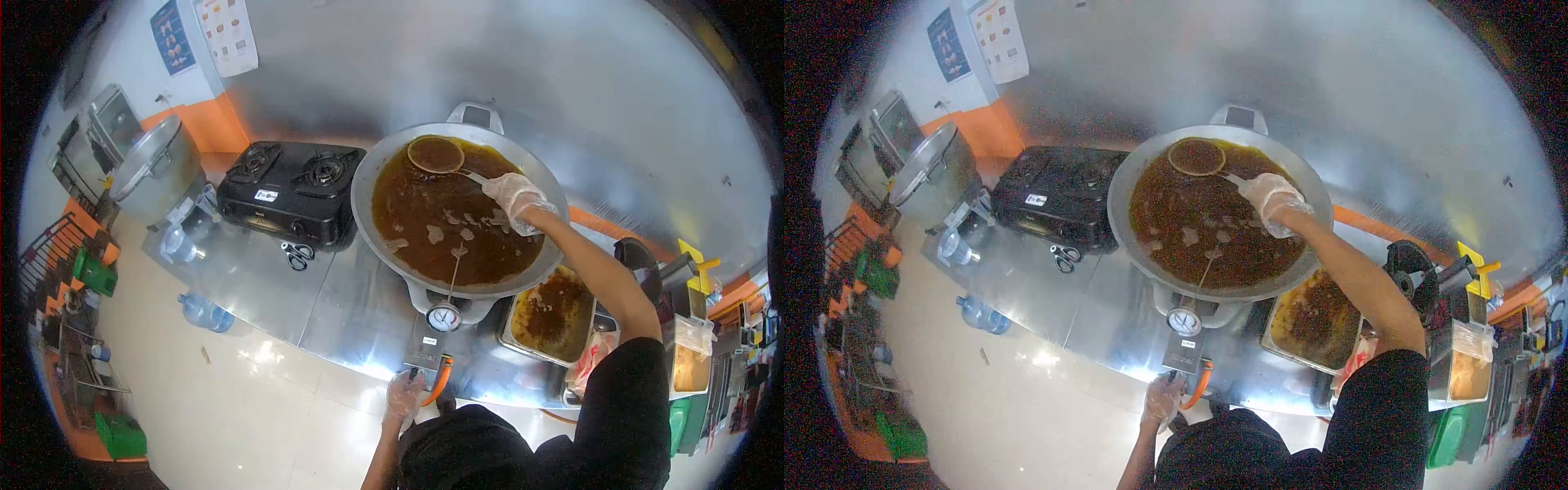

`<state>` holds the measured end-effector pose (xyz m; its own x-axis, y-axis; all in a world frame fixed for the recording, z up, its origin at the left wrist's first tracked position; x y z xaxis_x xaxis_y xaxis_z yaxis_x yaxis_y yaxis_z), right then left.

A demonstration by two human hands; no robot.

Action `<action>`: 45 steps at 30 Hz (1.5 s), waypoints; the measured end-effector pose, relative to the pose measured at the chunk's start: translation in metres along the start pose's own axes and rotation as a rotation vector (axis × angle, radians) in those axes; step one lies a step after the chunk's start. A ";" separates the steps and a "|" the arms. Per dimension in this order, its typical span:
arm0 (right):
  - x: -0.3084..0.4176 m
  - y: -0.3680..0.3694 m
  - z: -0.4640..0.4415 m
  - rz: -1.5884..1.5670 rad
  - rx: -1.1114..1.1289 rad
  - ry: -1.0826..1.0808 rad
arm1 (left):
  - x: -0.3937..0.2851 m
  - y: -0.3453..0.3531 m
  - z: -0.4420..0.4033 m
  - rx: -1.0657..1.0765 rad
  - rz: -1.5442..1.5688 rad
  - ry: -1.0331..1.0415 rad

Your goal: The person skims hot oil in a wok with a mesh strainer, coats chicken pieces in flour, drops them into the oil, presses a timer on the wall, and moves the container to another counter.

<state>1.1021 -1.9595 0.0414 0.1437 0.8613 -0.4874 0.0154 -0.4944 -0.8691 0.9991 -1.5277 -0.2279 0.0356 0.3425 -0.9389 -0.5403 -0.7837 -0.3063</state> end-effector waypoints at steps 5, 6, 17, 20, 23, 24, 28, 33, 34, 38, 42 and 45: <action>-0.013 -0.015 0.018 -0.586 -0.010 0.391 | 0.028 0.008 -0.001 0.029 0.032 -0.007; -0.016 -0.016 0.021 -0.605 0.014 0.391 | 0.026 0.008 0.000 0.019 0.080 0.005; -0.025 -0.074 0.094 -0.783 0.111 0.632 | 0.030 0.011 -0.004 0.107 0.015 -0.020; -0.034 -0.065 0.116 -0.852 0.102 0.718 | 0.033 0.012 -0.004 0.110 0.095 -0.006; -0.037 -0.074 0.145 -0.816 0.116 0.766 | 0.035 0.014 0.002 0.082 0.197 0.068; -0.039 -0.073 0.158 -0.843 0.107 0.778 | 0.032 0.014 0.004 0.079 0.261 0.047; -0.034 -0.088 0.203 -0.772 0.060 0.804 | 0.020 0.013 0.008 0.079 0.299 -0.097; -0.026 -0.106 0.250 -0.715 0.160 0.861 | 0.008 0.006 0.008 0.143 0.102 -0.155; -0.025 -0.112 0.257 -0.687 0.178 0.885 | 0.007 0.006 0.009 0.145 0.077 -0.172; -0.018 -0.120 0.282 -0.725 0.199 0.936 | -0.004 0.005 0.007 0.169 -0.075 -0.129; -0.011 -0.125 0.288 -0.761 0.177 0.906 | -0.018 0.003 0.011 0.158 -0.119 -0.105; -0.007 -0.119 0.288 -0.810 0.138 0.896 | 0.004 0.006 0.013 0.149 -0.009 -0.214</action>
Point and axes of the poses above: each hand's wrist, its own z-axis away from the middle knuckle, its own y-axis out of the palm, x = y × z, the point moved 4 cm from there along -z, towards the middle knuckle, and after that the axes turned 10 degrees about -x, right-handed, at the moved point
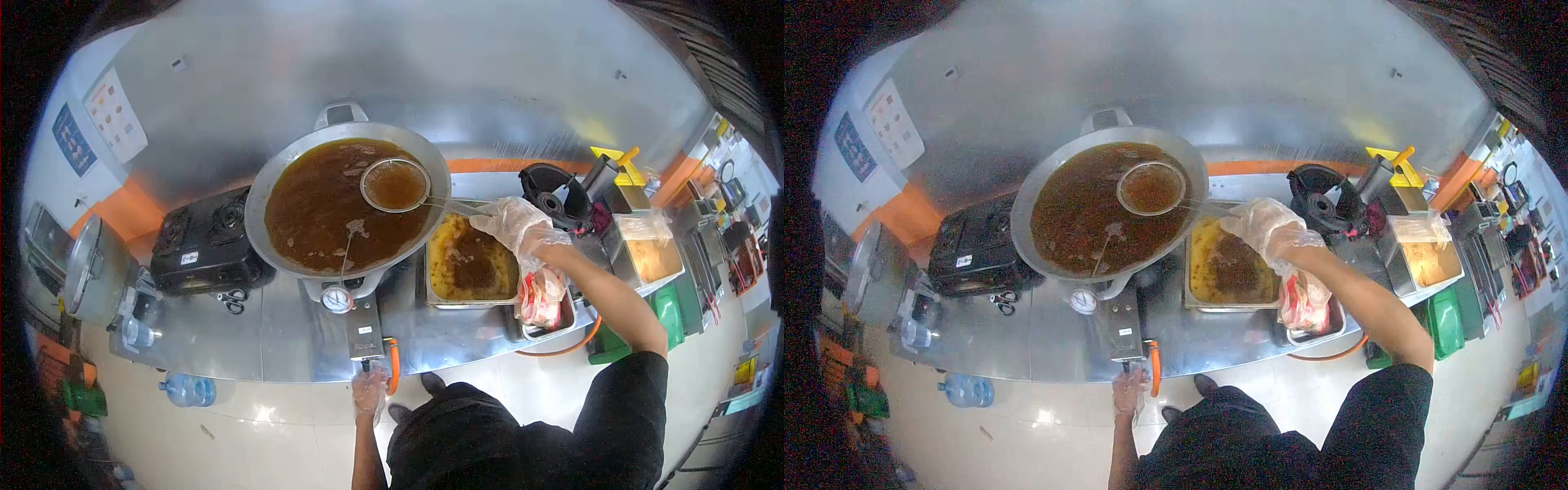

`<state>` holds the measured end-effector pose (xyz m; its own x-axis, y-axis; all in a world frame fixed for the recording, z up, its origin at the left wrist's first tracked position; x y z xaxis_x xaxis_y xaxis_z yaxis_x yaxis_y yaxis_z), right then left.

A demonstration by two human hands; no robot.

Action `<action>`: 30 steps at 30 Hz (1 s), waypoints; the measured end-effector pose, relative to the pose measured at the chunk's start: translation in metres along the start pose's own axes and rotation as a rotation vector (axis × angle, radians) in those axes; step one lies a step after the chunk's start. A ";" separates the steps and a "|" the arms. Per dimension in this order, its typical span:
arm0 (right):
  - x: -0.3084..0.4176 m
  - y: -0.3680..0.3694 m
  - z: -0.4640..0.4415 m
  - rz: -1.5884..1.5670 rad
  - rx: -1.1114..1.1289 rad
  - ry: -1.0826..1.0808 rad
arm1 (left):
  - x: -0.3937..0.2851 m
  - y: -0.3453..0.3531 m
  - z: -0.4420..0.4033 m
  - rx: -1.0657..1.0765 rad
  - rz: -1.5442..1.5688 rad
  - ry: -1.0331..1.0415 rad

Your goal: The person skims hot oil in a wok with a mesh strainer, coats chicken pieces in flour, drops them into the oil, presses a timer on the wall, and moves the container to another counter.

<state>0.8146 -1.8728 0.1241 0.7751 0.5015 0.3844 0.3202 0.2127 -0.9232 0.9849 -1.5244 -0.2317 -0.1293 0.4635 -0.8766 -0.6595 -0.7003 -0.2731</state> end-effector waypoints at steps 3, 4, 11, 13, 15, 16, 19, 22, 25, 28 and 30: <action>0.009 0.003 0.004 0.030 -0.071 -0.104 | 0.025 0.002 -0.003 0.003 0.148 -0.020; 0.012 0.004 0.005 0.028 -0.066 -0.098 | 0.030 0.002 -0.003 0.004 0.197 -0.004; 0.024 0.013 0.001 0.056 -0.028 -0.099 | 0.021 -0.003 0.009 -0.050 0.232 0.060; 0.027 0.015 0.001 0.075 -0.034 -0.129 | 0.020 -0.004 0.012 -0.049 0.252 0.034; 0.027 0.016 -0.002 0.125 -0.057 -0.186 | 0.023 -0.004 0.011 -0.040 0.246 0.039; 0.030 0.014 -0.001 0.122 -0.042 -0.186 | 0.025 -0.004 0.010 -0.034 0.243 0.043; 0.035 0.004 0.001 0.151 -0.024 -0.218 | 0.028 -0.004 0.009 -0.056 0.228 0.079; 0.041 -0.008 0.005 0.243 -0.026 -0.274 | 0.030 -0.003 0.007 -0.029 0.210 0.084; 0.057 -0.027 0.014 0.294 -0.001 -0.262 | 0.026 -0.004 0.007 -0.022 0.168 0.056; 0.047 -0.031 0.005 0.308 -0.031 -0.298 | 0.012 -0.005 0.012 -0.054 0.131 0.059; 0.043 -0.032 0.001 0.316 -0.057 -0.254 | 0.012 -0.006 0.010 -0.031 0.103 0.119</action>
Point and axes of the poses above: each hand's wrist, its own z-axis away from the middle knuckle, its own y-axis out of the palm, x = y × z, the point moved 4 cm from there along -z, towards the middle knuckle, and after that the axes turned 10 degrees about -x, right-handed, at the moved point
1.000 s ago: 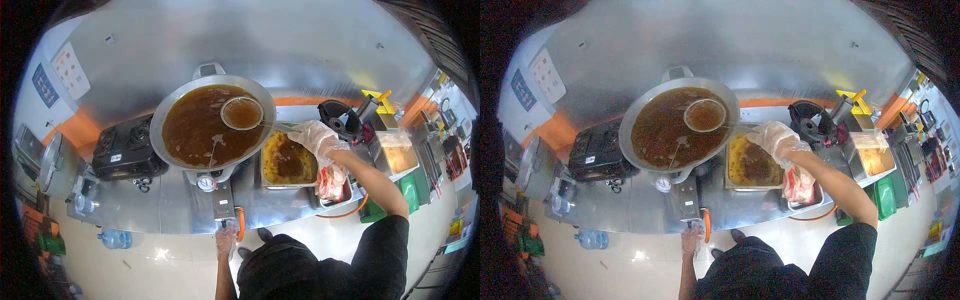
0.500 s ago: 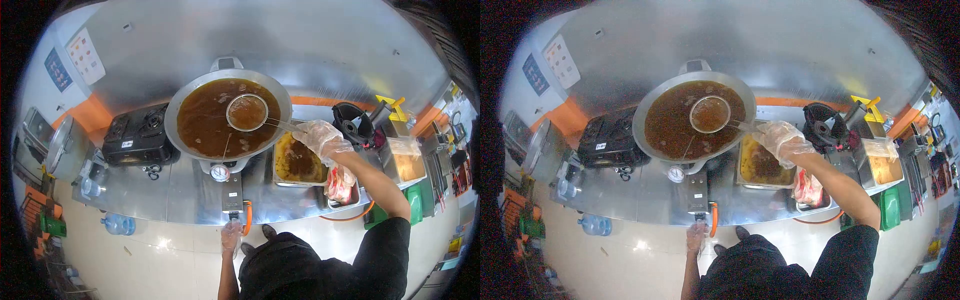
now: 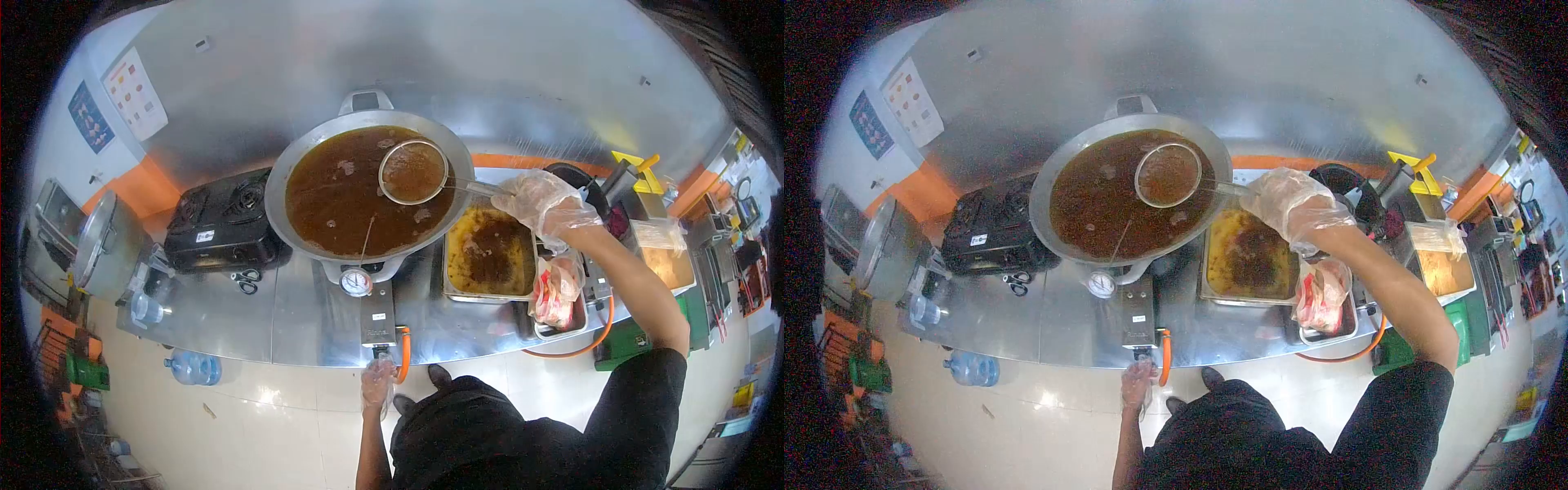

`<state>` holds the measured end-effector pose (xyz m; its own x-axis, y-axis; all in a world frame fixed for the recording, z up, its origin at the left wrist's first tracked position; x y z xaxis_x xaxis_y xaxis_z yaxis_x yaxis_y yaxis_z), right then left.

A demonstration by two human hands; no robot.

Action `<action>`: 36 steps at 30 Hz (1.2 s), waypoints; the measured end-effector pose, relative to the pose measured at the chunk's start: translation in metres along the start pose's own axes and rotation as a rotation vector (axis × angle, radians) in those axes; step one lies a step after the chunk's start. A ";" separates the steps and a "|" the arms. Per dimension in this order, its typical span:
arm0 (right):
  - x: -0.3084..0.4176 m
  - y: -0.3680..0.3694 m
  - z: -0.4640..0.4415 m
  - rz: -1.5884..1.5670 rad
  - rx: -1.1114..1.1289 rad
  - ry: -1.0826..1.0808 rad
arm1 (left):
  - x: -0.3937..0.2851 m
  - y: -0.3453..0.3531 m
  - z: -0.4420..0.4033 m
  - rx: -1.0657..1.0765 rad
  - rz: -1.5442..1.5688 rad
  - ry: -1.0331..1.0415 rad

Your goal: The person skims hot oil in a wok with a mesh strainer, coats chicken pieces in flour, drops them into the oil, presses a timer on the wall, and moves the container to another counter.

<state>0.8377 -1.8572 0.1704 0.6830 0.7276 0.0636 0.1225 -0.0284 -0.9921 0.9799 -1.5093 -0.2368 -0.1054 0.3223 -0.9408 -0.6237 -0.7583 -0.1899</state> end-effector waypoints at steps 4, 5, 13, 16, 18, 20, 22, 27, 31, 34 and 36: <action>-0.012 0.005 0.005 -0.075 -0.062 0.115 | 0.010 0.003 -0.004 0.011 0.052 0.000; -0.009 0.005 0.012 -0.070 -0.057 0.168 | 0.012 0.003 -0.005 0.017 0.056 -0.005; -0.034 0.087 0.043 -0.363 -0.043 0.343 | 0.047 -0.007 -0.015 0.101 0.058 0.059; -0.035 0.083 0.046 -0.476 -0.049 0.432 | 0.046 -0.011 -0.013 0.126 0.085 -0.005; -0.043 0.093 0.046 -0.519 -0.072 0.451 | 0.043 -0.015 -0.010 0.123 0.107 -0.050; -0.049 0.106 0.045 -0.596 -0.011 0.451 | 0.042 -0.019 -0.005 0.126 0.112 -0.089; -0.051 0.116 0.042 -0.726 0.011 0.457 | 0.041 -0.024 -0.004 0.132 0.097 -0.113; -0.036 0.081 0.070 -0.816 0.017 0.606 | 0.040 -0.034 0.000 0.106 0.139 -0.103; -0.054 0.083 0.107 -1.190 -0.030 0.784 | 0.041 -0.040 0.010 0.088 0.134 -0.134; -0.050 0.077 0.134 -1.378 -0.154 0.853 | 0.059 -0.049 0.015 0.070 0.181 -0.184; -0.066 0.101 0.149 -1.555 -0.186 0.833 | 0.074 -0.056 0.020 0.061 0.198 -0.201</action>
Point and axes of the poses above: each hand's wrist, its own z-axis away from the middle knuckle, its own y-axis out of the palm, x = y × z, the point moved 4 cm from there along -z, towards the middle knuckle, and after that the axes turned 10 degrees about -x, right-handed, at the moved point
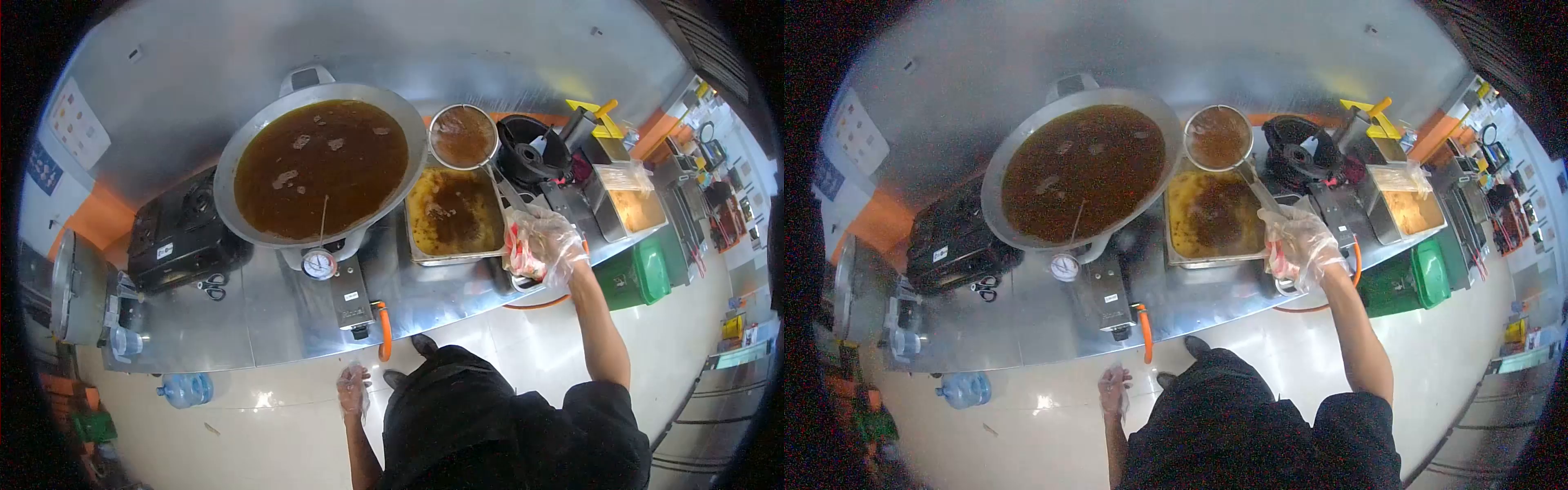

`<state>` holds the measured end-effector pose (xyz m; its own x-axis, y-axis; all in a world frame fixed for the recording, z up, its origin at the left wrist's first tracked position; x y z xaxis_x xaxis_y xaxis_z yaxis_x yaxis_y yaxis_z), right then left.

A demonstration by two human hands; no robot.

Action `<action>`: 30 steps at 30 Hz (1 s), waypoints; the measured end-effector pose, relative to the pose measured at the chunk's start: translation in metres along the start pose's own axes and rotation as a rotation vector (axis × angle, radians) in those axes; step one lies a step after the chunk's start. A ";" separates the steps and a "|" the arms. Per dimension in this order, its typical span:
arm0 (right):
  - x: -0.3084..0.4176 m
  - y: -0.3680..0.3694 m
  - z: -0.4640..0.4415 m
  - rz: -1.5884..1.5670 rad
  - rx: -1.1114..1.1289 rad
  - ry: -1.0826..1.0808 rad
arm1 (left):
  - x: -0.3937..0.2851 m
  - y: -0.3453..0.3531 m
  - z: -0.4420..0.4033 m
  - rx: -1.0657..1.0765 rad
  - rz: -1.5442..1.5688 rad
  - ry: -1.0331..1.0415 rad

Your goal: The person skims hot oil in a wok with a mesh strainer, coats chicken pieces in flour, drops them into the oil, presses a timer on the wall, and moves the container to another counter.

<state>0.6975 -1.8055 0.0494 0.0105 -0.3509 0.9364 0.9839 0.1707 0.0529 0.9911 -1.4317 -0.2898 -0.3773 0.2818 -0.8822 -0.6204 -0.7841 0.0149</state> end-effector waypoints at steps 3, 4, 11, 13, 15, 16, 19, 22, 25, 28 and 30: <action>-0.041 -0.018 -0.011 0.883 -0.032 -0.510 | 0.014 -0.014 0.004 0.003 0.017 -0.012; -0.054 -0.023 -0.012 1.276 -0.176 -0.741 | 0.022 -0.020 0.004 0.013 0.040 -0.005; -0.240 -0.047 0.006 0.915 -0.184 -0.508 | 0.034 -0.042 0.012 -0.037 0.053 -0.008; -0.215 -0.026 0.032 0.942 -0.332 -0.282 | 0.041 -0.048 0.015 -0.042 0.036 -0.031; -0.208 -0.025 0.039 1.005 -0.423 -0.284 | 0.045 -0.051 0.020 -0.069 -0.038 -0.110; -0.207 -0.026 0.038 1.027 -0.439 -0.314 | 0.045 -0.054 0.022 -0.081 -0.078 -0.147; -0.195 -0.024 0.037 1.076 -0.452 -0.307 | 0.056 -0.061 0.026 -0.032 -0.062 -0.106; -0.184 -0.023 0.042 0.996 -0.452 -0.241 | 0.062 -0.066 0.027 -0.018 -0.140 -0.059; -0.183 -0.026 0.038 0.849 -0.443 -0.258 | 0.075 -0.074 0.021 -0.014 -0.253 -0.045; -0.184 -0.031 0.035 0.856 -0.461 -0.297 | 0.108 -0.087 0.009 0.015 -0.303 -0.029; -0.191 -0.039 0.026 0.903 -0.459 -0.382 | 0.130 -0.092 0.008 0.020 -0.249 -0.022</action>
<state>0.6522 -1.7213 -0.1228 0.7871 0.0549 0.6143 0.6138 -0.1668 -0.7716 0.9942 -1.3184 -0.4018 -0.2253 0.4772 -0.8495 -0.7095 -0.6778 -0.1926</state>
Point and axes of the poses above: each hand's wrist, its own z-axis away from the middle knuckle, its own y-axis out of the palm, x = y × z, the point moved 4 cm from there along -z, towards the middle knuckle, and after that the axes turned 10 degrees about -x, right-handed, at the moved point
